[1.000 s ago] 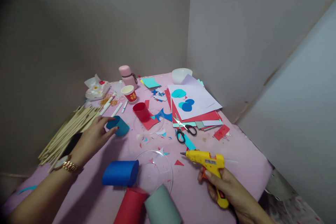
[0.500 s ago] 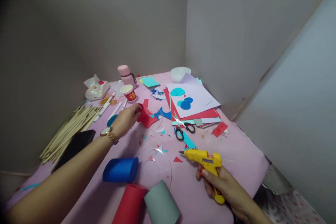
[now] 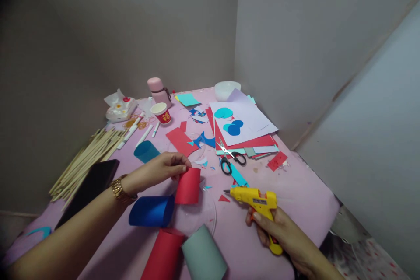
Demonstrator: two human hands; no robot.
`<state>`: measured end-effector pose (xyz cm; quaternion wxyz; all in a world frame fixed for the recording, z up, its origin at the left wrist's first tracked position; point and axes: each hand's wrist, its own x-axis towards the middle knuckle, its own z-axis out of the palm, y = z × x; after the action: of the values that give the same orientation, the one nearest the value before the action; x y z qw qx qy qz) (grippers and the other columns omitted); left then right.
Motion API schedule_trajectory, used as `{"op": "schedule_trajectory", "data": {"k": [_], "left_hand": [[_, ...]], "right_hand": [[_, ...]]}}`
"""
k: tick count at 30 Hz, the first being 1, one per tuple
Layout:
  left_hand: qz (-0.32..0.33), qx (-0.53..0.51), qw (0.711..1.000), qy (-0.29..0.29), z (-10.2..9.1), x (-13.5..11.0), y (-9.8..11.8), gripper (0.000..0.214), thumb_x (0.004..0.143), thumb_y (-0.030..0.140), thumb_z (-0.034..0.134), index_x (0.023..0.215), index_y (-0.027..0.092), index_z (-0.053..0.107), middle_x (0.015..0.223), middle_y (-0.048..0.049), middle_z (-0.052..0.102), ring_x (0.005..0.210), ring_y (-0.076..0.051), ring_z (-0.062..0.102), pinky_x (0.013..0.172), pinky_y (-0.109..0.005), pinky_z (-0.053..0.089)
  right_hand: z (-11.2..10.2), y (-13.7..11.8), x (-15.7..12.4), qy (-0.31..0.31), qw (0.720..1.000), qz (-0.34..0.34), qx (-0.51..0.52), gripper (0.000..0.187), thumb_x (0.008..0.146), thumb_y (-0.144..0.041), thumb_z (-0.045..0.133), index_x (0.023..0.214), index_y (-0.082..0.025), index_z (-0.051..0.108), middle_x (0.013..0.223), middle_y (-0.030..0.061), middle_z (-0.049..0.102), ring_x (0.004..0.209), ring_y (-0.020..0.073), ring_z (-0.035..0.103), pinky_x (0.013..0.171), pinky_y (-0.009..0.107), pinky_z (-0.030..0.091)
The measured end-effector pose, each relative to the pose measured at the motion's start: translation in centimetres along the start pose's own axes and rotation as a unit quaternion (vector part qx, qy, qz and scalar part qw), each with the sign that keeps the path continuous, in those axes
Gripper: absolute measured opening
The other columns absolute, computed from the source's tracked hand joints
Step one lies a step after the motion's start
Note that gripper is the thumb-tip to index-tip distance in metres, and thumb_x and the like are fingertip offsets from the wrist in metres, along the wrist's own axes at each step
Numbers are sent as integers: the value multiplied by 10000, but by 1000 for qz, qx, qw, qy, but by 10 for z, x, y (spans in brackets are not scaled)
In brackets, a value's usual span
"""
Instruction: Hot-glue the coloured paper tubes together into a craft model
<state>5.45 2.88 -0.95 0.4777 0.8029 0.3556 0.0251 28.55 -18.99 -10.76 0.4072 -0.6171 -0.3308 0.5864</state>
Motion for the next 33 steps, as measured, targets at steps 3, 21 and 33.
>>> {"op": "schedule_trajectory", "data": {"k": [3, 21, 33], "left_hand": [[-5, 2, 1000, 0, 3, 3, -6, 193, 778, 293, 504, 841, 171, 639, 683, 10, 626, 609, -134, 561, 573, -245, 434], [-12, -59, 998, 29, 2, 8, -32, 117, 813, 244, 571, 863, 156, 628, 793, 0, 628, 677, -133, 566, 646, -285, 454], [-28, -197, 978, 60, 1, 6, -52, 181, 871, 311, 551, 927, 144, 596, 709, 27, 595, 563, -99, 555, 596, -276, 479]], "right_hand": [[1, -1, -1, -7, 1000, 4, -2, 483, 782, -630, 560, 866, -156, 590, 475, -66, 466, 440, 85, 366, 447, 214, 242], [9, -12, -8, 1, 1000, 7, -16, 442, 783, -600, 590, 857, -164, 599, 532, -56, 496, 447, 76, 391, 448, 215, 272], [26, -30, -7, 30, 999, 22, -26, 519, 680, -660, 655, 897, -190, 625, 763, -11, 612, 473, 64, 452, 435, 201, 318]]}}
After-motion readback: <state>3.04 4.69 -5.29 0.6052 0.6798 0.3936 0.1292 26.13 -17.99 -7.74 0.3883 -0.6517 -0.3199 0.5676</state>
